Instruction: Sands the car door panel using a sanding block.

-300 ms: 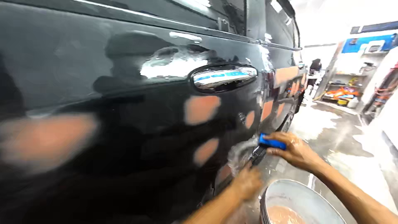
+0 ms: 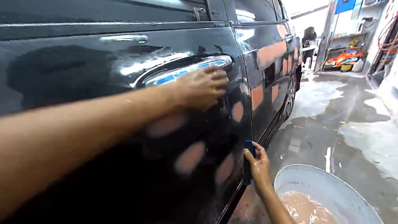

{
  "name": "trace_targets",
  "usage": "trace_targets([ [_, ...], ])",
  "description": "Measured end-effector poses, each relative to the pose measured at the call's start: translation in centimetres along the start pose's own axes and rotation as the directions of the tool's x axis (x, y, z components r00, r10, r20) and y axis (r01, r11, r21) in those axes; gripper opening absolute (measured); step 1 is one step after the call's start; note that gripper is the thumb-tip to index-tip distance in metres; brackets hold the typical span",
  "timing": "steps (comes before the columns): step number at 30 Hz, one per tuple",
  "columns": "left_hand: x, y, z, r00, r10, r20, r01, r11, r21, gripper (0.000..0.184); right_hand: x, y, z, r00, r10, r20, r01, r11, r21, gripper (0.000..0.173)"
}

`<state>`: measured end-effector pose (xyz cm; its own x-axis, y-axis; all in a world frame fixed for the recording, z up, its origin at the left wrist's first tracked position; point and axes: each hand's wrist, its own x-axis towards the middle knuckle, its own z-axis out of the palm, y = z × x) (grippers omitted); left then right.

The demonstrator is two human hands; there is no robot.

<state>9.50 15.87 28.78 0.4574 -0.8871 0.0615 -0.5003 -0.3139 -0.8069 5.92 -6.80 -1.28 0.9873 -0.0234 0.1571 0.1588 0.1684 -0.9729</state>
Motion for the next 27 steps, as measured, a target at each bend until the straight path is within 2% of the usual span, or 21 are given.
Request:
trace_targets([
  [2,0.4,0.0,-7.3,0.973,-0.097,0.208,0.079,0.992,0.095,0.046,-2.1,2.1,3.2,0.996,-0.004,-0.09,0.006,1.0,0.031,0.054],
  [3,1.4,0.7,-11.5,0.906,-0.195,0.376,0.158,0.979,0.129,0.049,-3.8,2.7,4.6,0.991,-0.03,-0.129,0.032,0.999,0.018,0.055],
  [4,1.9,0.7,-14.0,0.845,-0.281,0.456,0.245,0.96,0.137,0.055,-6.2,3.3,5.9,0.984,-0.076,-0.161,0.076,0.997,-0.007,0.056],
  [5,1.9,0.3,-15.0,0.81,-0.344,0.475,0.326,0.937,0.124,0.062,-9.0,3.8,7.1,0.972,-0.143,-0.186,0.137,0.989,-0.049,0.056],
  [7,1.2,-0.2,-15.0,0.749,-0.444,0.492,0.49,0.871,0.039,0.073,-13.3,4.2,8.7,0.95,-0.243,-0.197,0.226,0.969,-0.103,0.052],
  [8,0.9,0.1,-14.7,0.706,-0.486,0.516,0.57,0.822,-0.005,0.076,-13.6,4.3,8.9,0.947,-0.251,-0.198,0.236,0.967,-0.098,0.049],
  [11,0.8,1.1,-14.1,0.658,-0.584,0.475,0.699,0.708,-0.099,0.075,-6.8,4.0,8.0,0.906,-0.293,-0.305,0.263,0.955,-0.137,0.044],
  [13,0.2,1.3,-13.7,0.681,-0.603,0.415,0.7,0.702,-0.128,0.074,-3.8,3.8,7.9,0.902,-0.241,-0.358,0.204,0.969,-0.139,0.043],
  [15,-1.0,0.6,-13.1,0.706,-0.597,0.382,0.682,0.718,-0.139,0.074,-7.7,3.9,8.6,0.916,-0.234,-0.326,0.181,0.966,-0.185,0.042],
  [17,-1.5,0.2,-13.1,0.704,-0.603,0.375,0.686,0.715,-0.137,0.074,-13.4,3.8,9.5,0.935,-0.244,-0.256,0.205,0.964,-0.169,0.041],
  [18,-1.4,0.3,-13.3,0.701,-0.609,0.372,0.689,0.713,-0.131,0.074,-14.3,3.8,9.6,0.945,-0.234,-0.227,0.205,0.968,-0.145,0.042],
  [20,-1.1,0.5,-13.7,0.683,-0.615,0.395,0.702,0.702,-0.12,0.074,-10.9,3.4,9.3,0.928,-0.252,-0.275,0.22,0.965,-0.142,0.04],
  [23,-1.0,0.7,-13.9,0.65,-0.626,0.431,0.731,0.67,-0.13,0.072,-3.5,3.0,9.0,0.858,-0.299,-0.418,0.246,0.953,-0.178,0.038],
  [24,-1.0,0.7,-13.9,0.645,-0.632,0.429,0.737,0.663,-0.13,0.071,-3.8,3.3,9.1,0.856,-0.302,-0.419,0.245,0.952,-0.186,0.039],
  [27,-0.4,1.5,-14.0,0.601,-0.686,0.411,0.786,0.6,-0.148,0.066,-10.1,4.4,8.7,0.915,-0.29,-0.28,0.243,0.951,-0.191,0.039],
])
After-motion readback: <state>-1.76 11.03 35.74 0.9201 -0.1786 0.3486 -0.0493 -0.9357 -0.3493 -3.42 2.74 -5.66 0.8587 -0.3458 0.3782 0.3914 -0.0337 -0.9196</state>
